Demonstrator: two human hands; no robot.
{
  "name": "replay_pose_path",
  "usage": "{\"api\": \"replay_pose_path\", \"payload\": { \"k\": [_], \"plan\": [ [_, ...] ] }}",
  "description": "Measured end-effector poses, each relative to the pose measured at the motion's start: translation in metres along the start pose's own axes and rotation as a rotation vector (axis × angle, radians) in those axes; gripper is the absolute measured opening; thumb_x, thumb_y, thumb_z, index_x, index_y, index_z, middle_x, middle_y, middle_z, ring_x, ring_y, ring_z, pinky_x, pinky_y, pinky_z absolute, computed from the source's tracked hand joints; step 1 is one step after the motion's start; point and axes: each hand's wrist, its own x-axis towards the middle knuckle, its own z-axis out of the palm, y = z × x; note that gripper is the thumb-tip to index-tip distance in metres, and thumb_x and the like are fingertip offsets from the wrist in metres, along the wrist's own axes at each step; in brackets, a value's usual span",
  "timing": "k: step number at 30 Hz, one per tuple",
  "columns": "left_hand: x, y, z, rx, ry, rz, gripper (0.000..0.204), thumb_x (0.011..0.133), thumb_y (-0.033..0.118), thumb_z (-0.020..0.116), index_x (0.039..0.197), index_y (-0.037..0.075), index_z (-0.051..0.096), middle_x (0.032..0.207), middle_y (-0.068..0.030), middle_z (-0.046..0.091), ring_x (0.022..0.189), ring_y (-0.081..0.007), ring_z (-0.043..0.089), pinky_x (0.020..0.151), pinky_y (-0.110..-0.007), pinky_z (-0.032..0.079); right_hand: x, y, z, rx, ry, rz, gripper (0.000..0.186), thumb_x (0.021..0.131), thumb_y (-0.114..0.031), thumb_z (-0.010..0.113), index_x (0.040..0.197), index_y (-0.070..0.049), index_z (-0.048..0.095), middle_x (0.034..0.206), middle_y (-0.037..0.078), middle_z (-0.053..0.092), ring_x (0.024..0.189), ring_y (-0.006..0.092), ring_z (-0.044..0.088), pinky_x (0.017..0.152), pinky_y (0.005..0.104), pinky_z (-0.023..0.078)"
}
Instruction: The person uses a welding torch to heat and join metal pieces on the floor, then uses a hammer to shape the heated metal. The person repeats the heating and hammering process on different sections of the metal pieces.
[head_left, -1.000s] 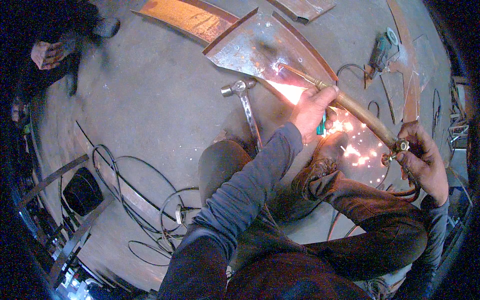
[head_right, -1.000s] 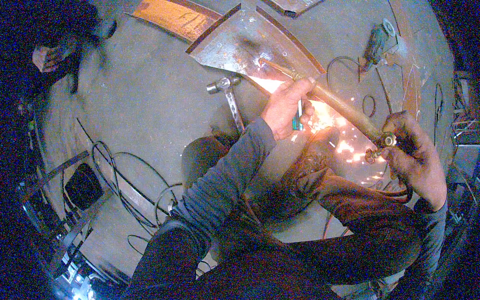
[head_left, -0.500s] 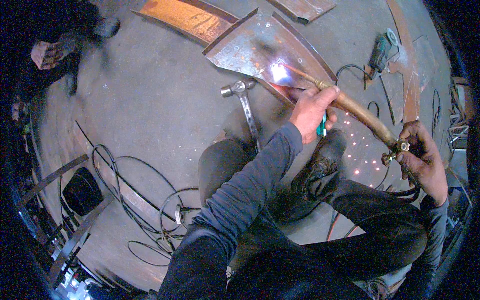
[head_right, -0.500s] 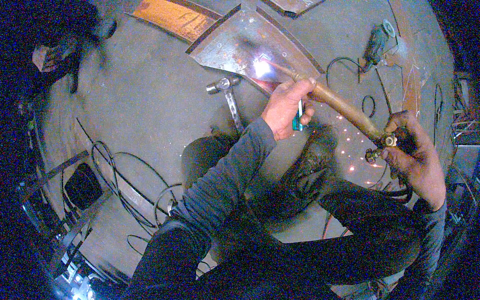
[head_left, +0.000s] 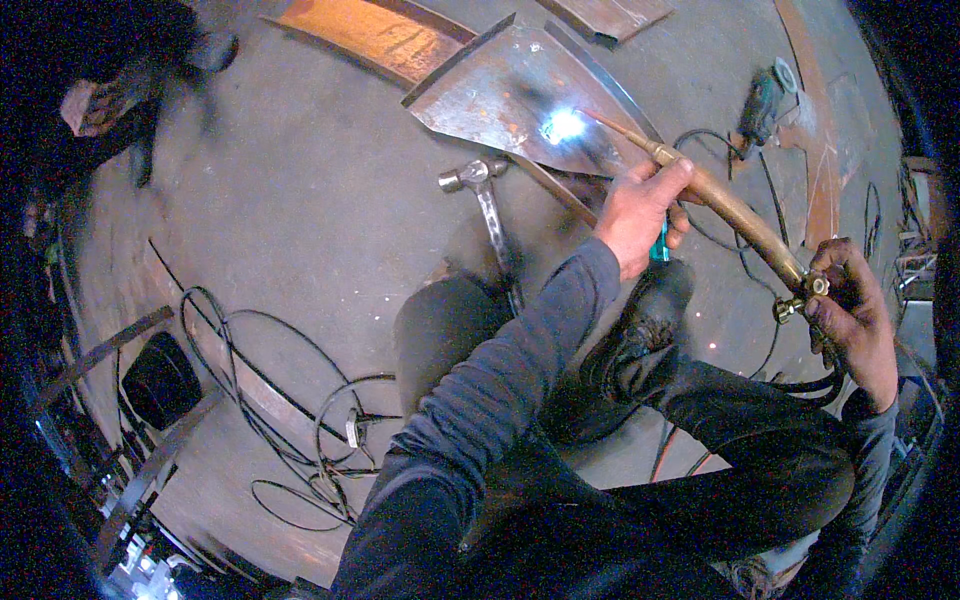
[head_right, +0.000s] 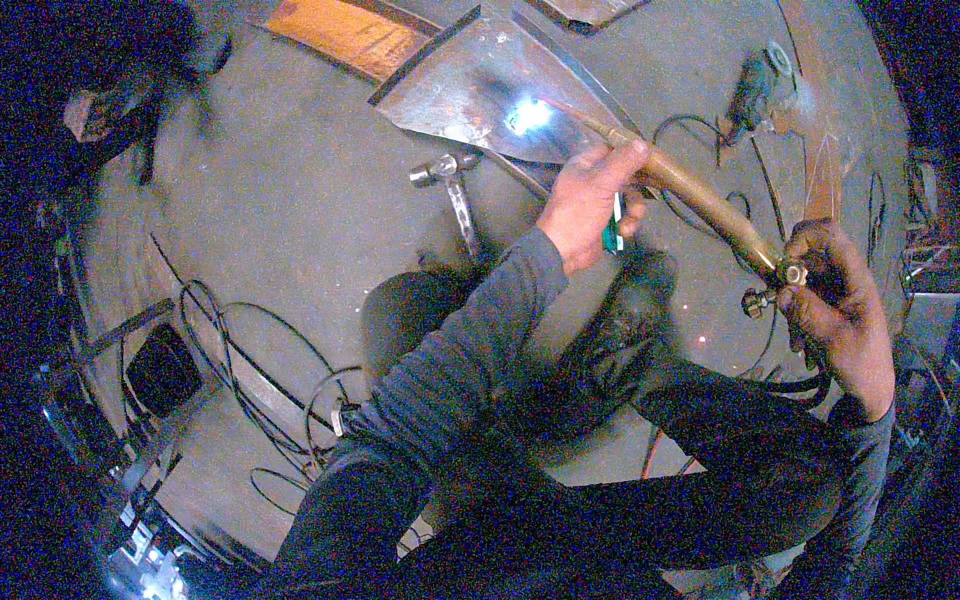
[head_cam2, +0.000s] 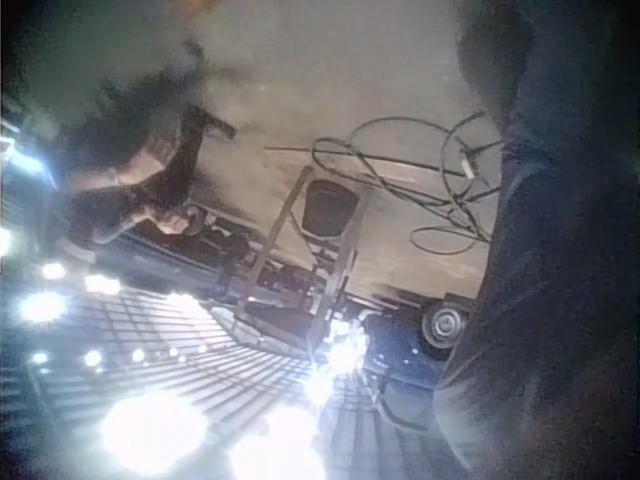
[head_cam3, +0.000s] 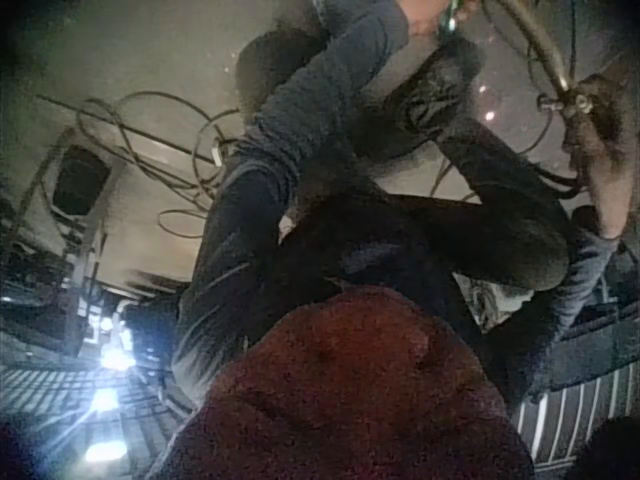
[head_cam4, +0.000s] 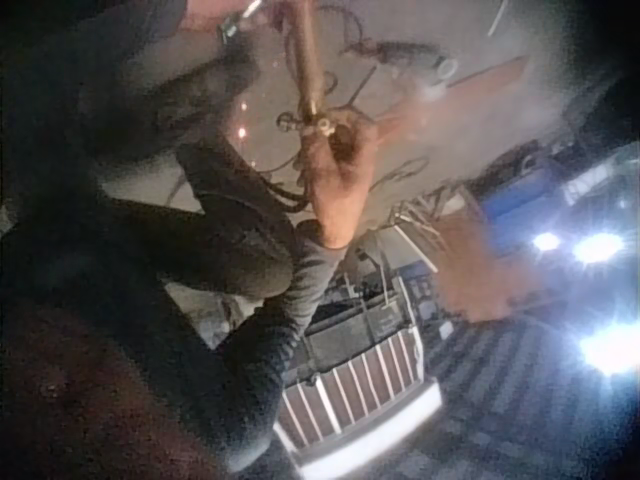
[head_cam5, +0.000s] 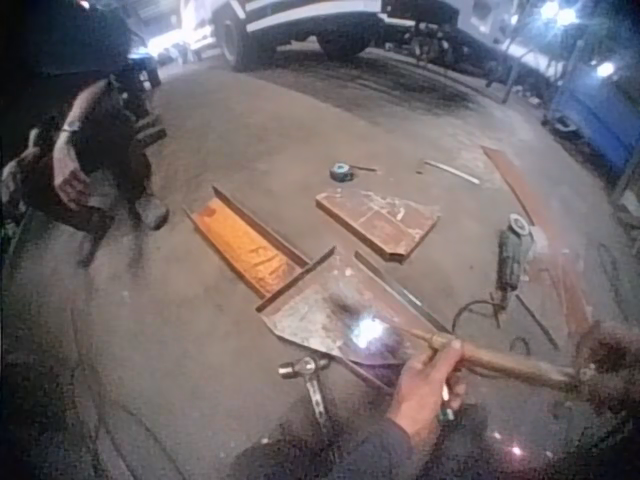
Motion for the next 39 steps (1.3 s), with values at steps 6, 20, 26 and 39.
{"api": "replay_pose_path", "payload": {
  "k": [6, 20, 26, 39],
  "plan": [
    [-0.001, -0.001, -0.002, 0.003, 0.001, -0.024, 0.032, 0.099, 0.037, 0.064, 0.109, 0.007, 0.06, 0.09, -0.0048, 0.062, 0.059, -0.0105, 0.057, 0.043, -0.025, 0.045, 0.001, 0.002, -0.002, 0.006, -0.021, 0.016, 0.027, 0.091, -0.004, 0.065, 0.115, -0.009, 0.054, 0.09, 0.0, 0.057, 0.064, 0.0058, 0.052, 0.05, 0.0213, 0.042],
    [-0.001, -0.002, -0.003, 0.003, 0.011, -0.03, 0.03, 0.1, 0.036, 0.063, 0.108, 0.007, 0.061, 0.089, -0.0046, 0.062, 0.059, -0.0106, 0.056, 0.045, -0.026, 0.045, 0.004, -0.002, 0.001, 0.001, -0.048, 0.04, 0.027, 0.09, -0.007, 0.065, 0.114, -0.011, 0.053, 0.089, -0.002, 0.055, 0.067, 0.0058, 0.051, 0.05, 0.0213, 0.041],
    [0.001, -0.002, 0.0, 0.001, -0.02, -0.025, 0.03, 0.101, 0.036, 0.061, 0.108, 0.007, 0.06, 0.089, -0.005, 0.062, 0.059, -0.0106, 0.055, 0.044, -0.026, 0.045, -0.001, -0.003, -0.001, -0.009, -0.032, 0.04, 0.027, 0.09, -0.005, 0.063, 0.115, -0.01, 0.053, 0.089, -0.002, 0.055, 0.068, 0.0057, 0.051, 0.05, 0.0214, 0.041],
    [0.001, -0.004, -0.002, -0.014, -0.005, -0.013, 0.032, 0.1, 0.037, 0.063, 0.106, 0.006, 0.061, 0.088, -0.0057, 0.062, 0.056, -0.0116, 0.055, 0.043, -0.026, 0.044, 0.001, -0.002, 0.0, 0.01, -0.032, 0.04, 0.029, 0.092, -0.006, 0.063, 0.118, -0.009, 0.053, 0.087, -0.002, 0.055, 0.067, 0.0053, 0.05, 0.05, 0.021, 0.041]
  ]
}}
